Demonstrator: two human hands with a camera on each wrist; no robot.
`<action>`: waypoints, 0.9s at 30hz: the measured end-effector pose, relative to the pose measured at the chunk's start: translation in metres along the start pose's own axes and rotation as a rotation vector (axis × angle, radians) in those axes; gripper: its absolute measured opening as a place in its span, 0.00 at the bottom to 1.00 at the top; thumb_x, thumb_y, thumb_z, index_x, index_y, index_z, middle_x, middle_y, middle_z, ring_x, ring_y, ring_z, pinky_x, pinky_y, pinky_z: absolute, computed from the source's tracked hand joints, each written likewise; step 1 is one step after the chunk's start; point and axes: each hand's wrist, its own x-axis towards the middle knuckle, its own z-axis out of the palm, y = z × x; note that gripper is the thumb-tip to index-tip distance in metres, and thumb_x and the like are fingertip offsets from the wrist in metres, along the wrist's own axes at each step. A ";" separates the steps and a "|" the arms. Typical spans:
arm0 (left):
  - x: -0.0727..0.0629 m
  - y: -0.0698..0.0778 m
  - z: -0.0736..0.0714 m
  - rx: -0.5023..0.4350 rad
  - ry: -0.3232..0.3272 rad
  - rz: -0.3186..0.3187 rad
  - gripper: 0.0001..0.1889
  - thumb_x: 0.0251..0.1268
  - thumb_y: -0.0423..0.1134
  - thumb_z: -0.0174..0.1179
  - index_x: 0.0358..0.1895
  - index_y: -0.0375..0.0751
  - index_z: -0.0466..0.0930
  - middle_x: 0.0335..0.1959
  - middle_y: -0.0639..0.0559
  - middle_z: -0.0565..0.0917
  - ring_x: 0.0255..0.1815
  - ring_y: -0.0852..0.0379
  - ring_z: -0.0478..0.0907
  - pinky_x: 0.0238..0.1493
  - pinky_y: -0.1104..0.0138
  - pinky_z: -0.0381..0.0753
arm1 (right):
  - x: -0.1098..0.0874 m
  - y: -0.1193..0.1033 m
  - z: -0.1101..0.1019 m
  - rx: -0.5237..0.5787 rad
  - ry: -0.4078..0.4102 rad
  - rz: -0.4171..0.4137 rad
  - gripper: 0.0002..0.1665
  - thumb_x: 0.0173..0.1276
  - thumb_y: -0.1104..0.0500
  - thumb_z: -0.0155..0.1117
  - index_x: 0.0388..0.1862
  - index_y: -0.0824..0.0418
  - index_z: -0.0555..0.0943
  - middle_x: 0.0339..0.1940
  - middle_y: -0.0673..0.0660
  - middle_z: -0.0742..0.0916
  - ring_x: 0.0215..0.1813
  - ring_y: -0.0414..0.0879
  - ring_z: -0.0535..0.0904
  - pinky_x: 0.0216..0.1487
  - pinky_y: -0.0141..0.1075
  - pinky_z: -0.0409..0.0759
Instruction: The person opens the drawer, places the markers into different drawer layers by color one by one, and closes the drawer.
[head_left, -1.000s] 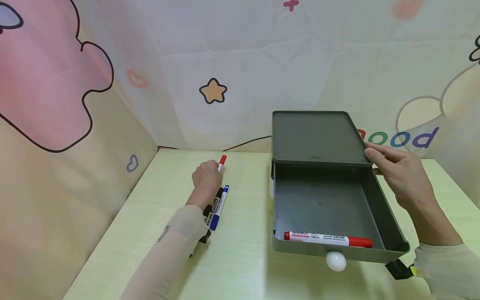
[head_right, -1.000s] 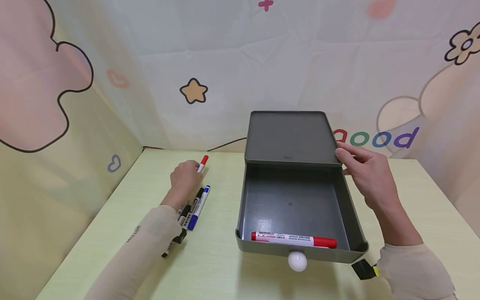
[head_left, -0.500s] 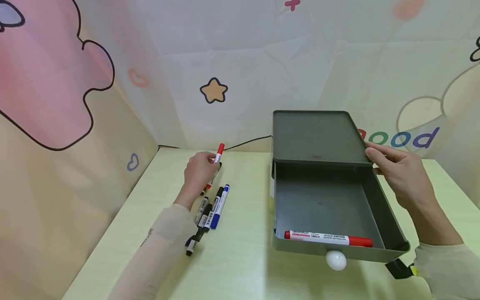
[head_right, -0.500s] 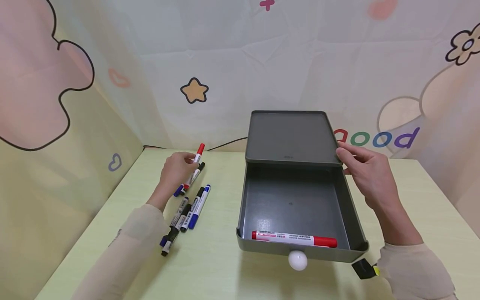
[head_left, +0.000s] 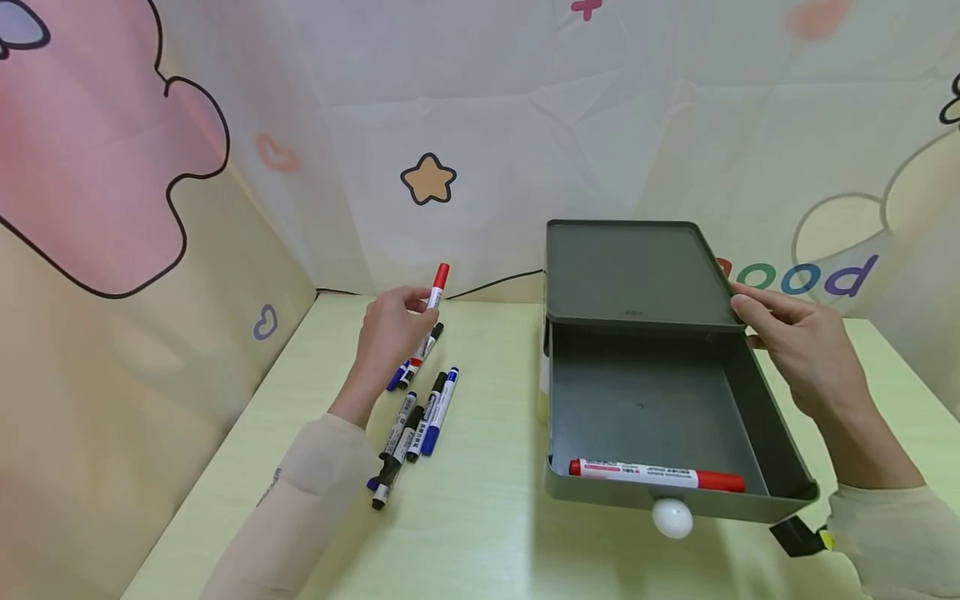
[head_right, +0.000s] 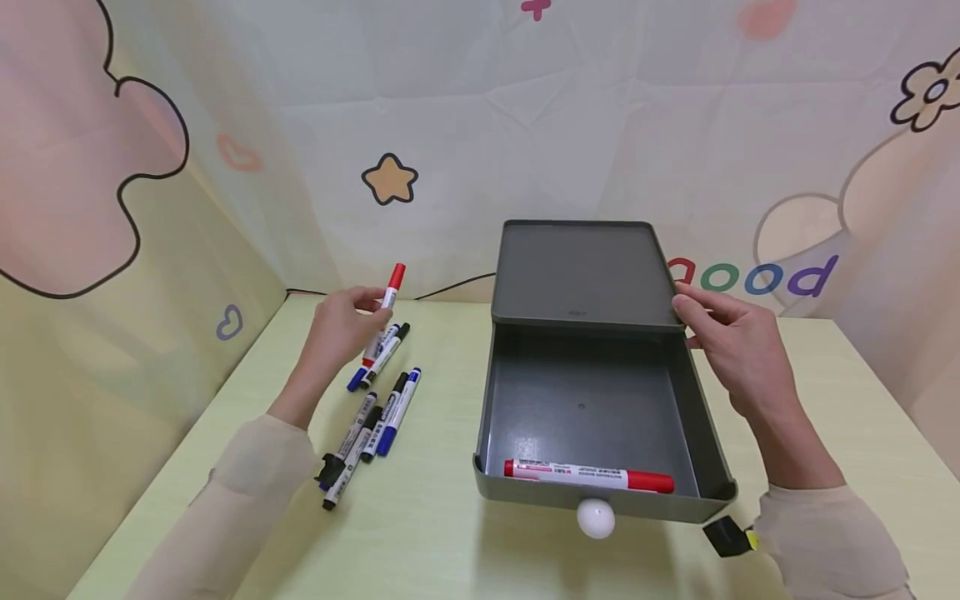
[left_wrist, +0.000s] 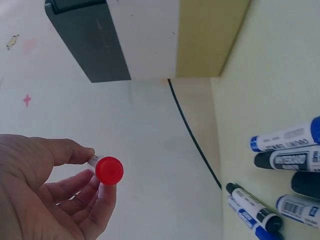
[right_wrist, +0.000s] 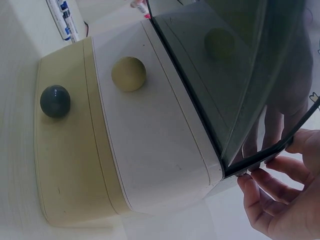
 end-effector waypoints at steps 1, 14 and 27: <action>-0.002 0.003 -0.002 -0.008 -0.001 0.007 0.18 0.71 0.37 0.64 0.62 0.41 0.83 0.46 0.46 0.86 0.33 0.49 0.77 0.27 0.65 0.70 | 0.000 0.000 0.000 0.000 0.000 0.000 0.30 0.79 0.51 0.61 0.74 0.63 0.74 0.46 0.28 0.83 0.49 0.28 0.78 0.42 0.19 0.78; -0.023 0.033 -0.014 -0.104 -0.031 0.116 0.17 0.70 0.36 0.65 0.60 0.40 0.84 0.45 0.47 0.87 0.37 0.50 0.84 0.28 0.66 0.81 | 0.001 0.000 0.000 -0.003 -0.003 0.001 0.30 0.79 0.51 0.61 0.74 0.63 0.74 0.47 0.27 0.82 0.49 0.27 0.78 0.42 0.19 0.78; -0.046 0.065 -0.022 -0.156 -0.060 0.187 0.18 0.70 0.35 0.66 0.61 0.43 0.84 0.45 0.51 0.86 0.41 0.52 0.83 0.28 0.62 0.85 | 0.000 0.001 -0.001 -0.007 -0.002 0.001 0.30 0.79 0.51 0.61 0.74 0.63 0.74 0.47 0.27 0.82 0.49 0.26 0.78 0.42 0.19 0.78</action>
